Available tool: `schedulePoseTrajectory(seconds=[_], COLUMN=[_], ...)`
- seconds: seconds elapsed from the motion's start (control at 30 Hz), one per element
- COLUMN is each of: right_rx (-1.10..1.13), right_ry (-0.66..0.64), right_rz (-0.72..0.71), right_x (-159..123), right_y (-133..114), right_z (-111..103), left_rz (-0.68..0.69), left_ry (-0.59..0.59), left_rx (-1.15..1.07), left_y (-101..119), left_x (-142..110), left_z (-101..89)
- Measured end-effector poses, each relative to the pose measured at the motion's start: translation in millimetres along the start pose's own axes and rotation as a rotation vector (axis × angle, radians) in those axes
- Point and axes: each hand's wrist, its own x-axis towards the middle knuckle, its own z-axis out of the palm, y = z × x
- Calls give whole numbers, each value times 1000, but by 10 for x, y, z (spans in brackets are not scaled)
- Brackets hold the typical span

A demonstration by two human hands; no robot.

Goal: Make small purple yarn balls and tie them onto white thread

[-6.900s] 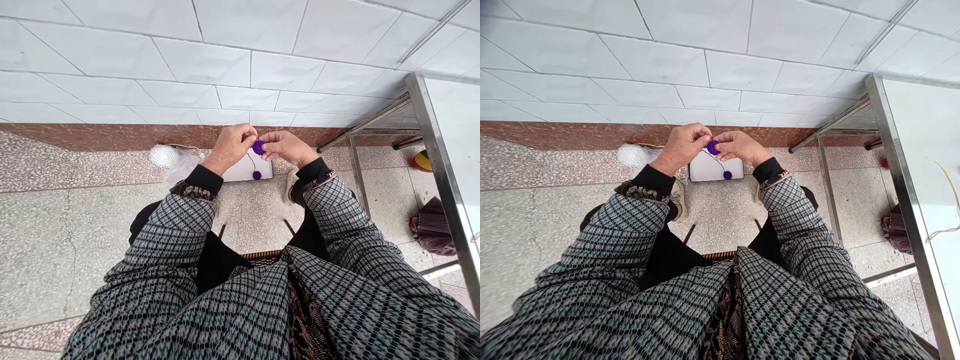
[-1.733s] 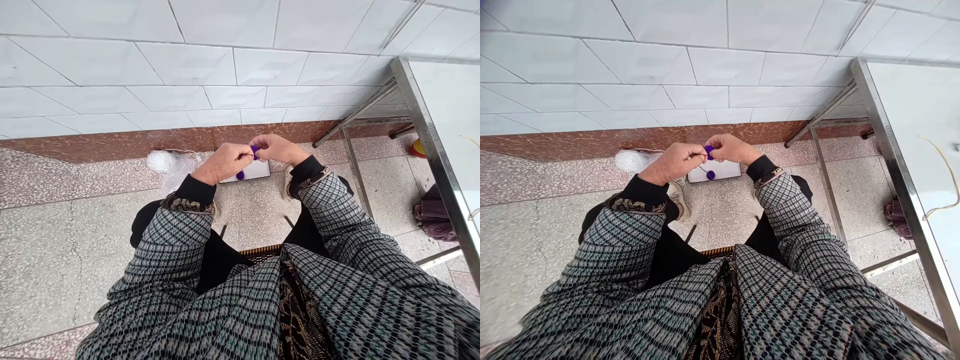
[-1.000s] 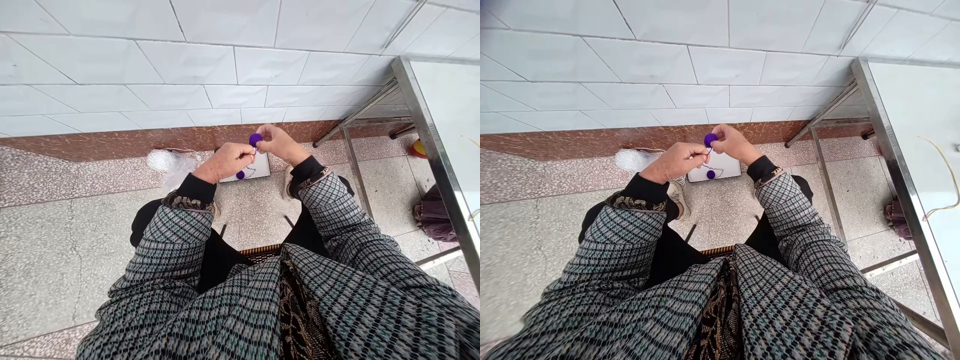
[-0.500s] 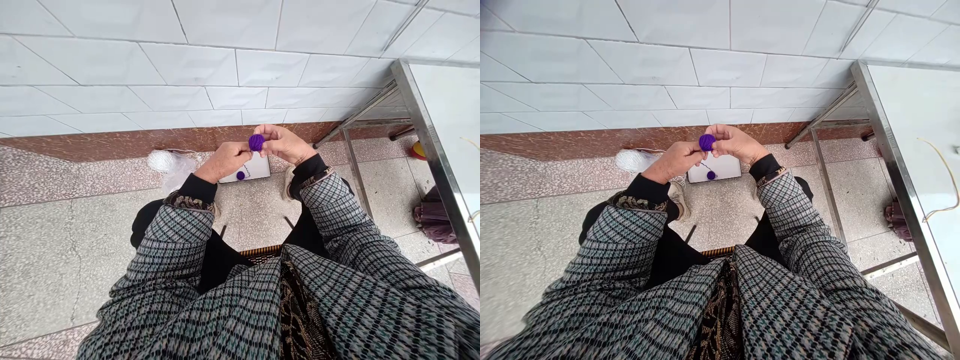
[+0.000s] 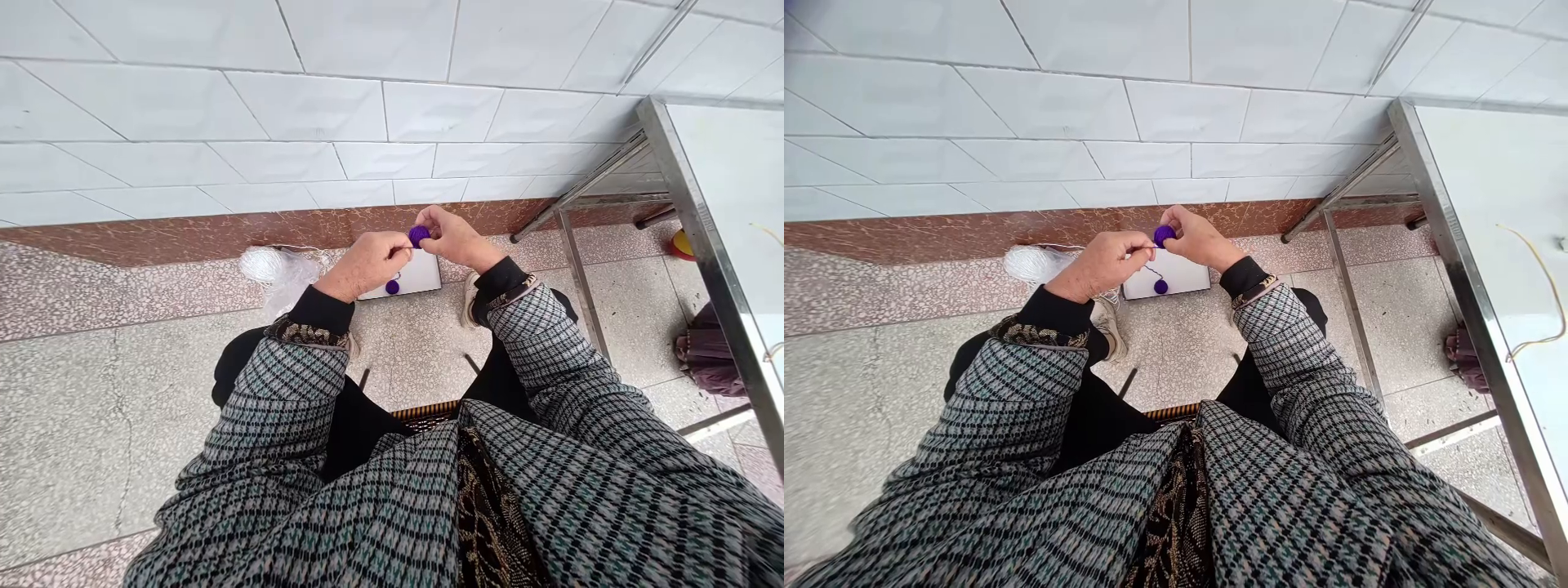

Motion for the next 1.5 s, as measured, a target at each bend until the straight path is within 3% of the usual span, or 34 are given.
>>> schedulePoseTrajectory(seconds=[0.17, 0.27, 0.4, 0.53, 0.67, 0.73, 0.8, 0.87, 0.93, 1.0, 1.13, 1.23, 1.4, 1.5], right_rx=[102, 338, 552, 587, 370, 171, 29, 7, 95, 270, 633, 706, 457, 176], right_ry=[-340, -396, -327, -137, 80, 103, 2, -210, -410, -473, -254, -84, 70, 83], right_rz=[4, 40, 78, 55, 50, 65, 93, 128, 137, 100, -18, -40, 30, 58], right_x=[-86, -117, -129, -52, 54, 55, 15, -43, -89, -106, -76, -34, 40, 44], right_y=[-77, -106, -131, -72, 47, 61, 30, -20, -57, -61, -11, 15, 47, 46], right_z=[-33, -52, -61, -23, 9, -5, -38, -80, -120, -158, -214, -207, -98, -52], left_rz=[-45, -84, -128, -108, -78, -80, -90, -100, -105, -108, -124, -122, -35, -12], left_ry=[99, 126, 116, 9, -167, -210, -177, -103, -46, -22, -51, -113, -182, -133], left_rx=[-4, 5, -30, -83, -121, -149, -155, -134, -114, -135, -272, -267, -161, -132], left_y=[-15, -49, -83, -47, 29, 40, 21, -16, -50, -64, -40, -5, 41, 39], left_x=[11, 40, 77, 79, 55, 46, 44, 47, 52, 55, 66, 77, 70, 56], left_z=[-95, -94, -12, 101, 134, 106, 56, 0, -42, -55, 11, 84, 117, 83])
